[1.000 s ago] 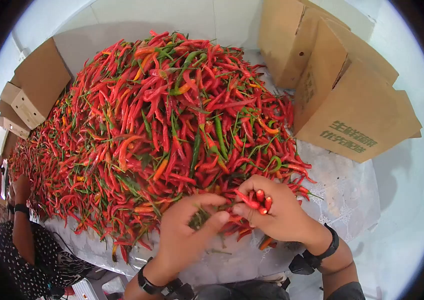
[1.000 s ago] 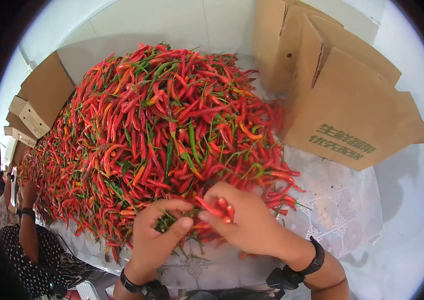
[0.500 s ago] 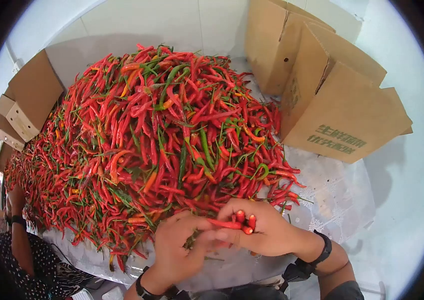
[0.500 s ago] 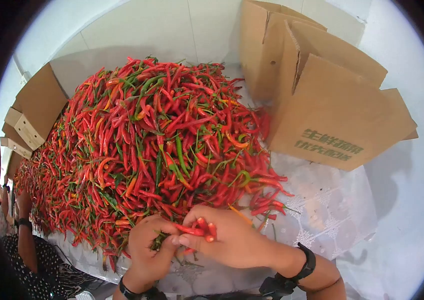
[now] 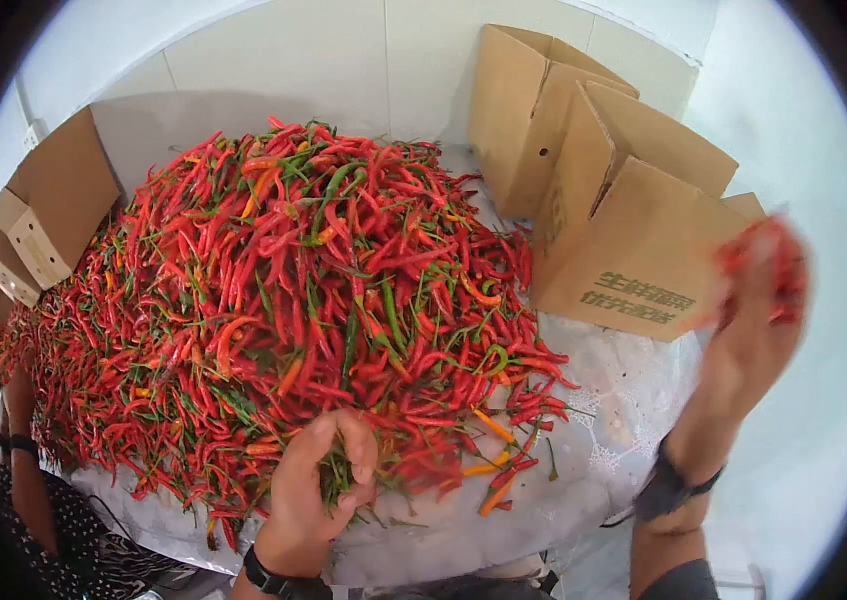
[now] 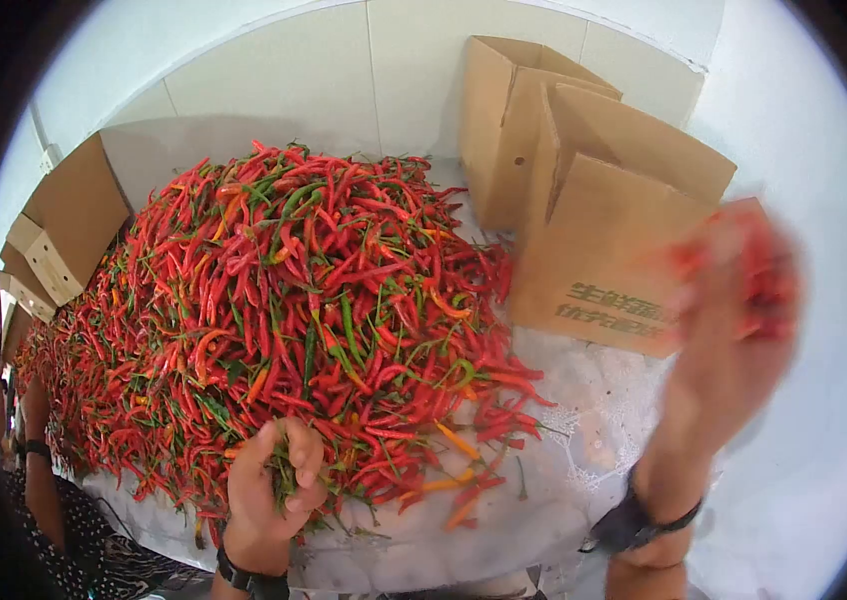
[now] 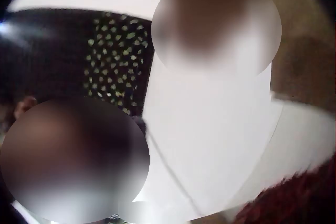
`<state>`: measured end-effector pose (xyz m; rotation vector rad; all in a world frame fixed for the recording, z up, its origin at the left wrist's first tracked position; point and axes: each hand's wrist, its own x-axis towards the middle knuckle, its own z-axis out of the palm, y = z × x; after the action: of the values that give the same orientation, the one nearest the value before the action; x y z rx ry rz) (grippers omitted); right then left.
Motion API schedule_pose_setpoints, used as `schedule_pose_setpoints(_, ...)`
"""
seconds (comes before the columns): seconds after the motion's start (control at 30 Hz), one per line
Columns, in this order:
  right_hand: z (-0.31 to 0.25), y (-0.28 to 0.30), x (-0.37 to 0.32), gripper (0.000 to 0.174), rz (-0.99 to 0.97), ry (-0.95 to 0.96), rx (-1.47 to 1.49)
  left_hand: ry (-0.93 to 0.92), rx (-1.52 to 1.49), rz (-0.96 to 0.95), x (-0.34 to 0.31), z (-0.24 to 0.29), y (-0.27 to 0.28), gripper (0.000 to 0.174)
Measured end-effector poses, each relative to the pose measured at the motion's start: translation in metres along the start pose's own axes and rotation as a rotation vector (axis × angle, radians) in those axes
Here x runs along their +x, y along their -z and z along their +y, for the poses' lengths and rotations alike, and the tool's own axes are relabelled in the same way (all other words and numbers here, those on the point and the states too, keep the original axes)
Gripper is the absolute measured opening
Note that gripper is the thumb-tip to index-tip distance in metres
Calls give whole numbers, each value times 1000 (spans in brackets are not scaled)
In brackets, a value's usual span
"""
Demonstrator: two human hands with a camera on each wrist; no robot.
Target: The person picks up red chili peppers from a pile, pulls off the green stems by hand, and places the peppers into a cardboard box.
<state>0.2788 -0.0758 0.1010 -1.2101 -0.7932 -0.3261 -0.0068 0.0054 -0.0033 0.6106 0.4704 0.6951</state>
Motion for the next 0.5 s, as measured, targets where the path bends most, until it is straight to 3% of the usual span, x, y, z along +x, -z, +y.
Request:
schedule_pose_setpoints(0.03,3,1,31,16,160,303,-170,2,33,-13,-1,-1,0,33)
schedule_pose_setpoints(0.07,6,6,56,17,196,460,-387,2,66,-27,-1,-2,0,32)
schedule_pose_setpoints(0.1,22,11,89,20,92,591,-366,-1,102,-43,-1,-2,-1,31)
schedule_pose_setpoints(0.13,28,11,109,17,-33,441,-592,5,123,-22,-1,-2,-3,31)
schedule_pose_setpoints(0.2,47,15,143,13,-667,209,-772,25,164,27,-3,-2,-8,30)
schedule_pose_setpoints(0.3,47,5,159,14,-1167,-56,-663,13,161,60,0,-2,-5,28)
schedule_pose_setpoints(0.33,45,3,158,16,-1153,-108,-617,22,151,69,0,-2,-4,28)
schedule_pose_setpoints(0.43,42,-6,169,18,-1392,-178,-759,36,136,83,1,-2,-3,27)
schedule_pose_setpoints(0.5,43,-11,171,18,-1373,-127,-882,28,141,73,2,-2,-2,26)
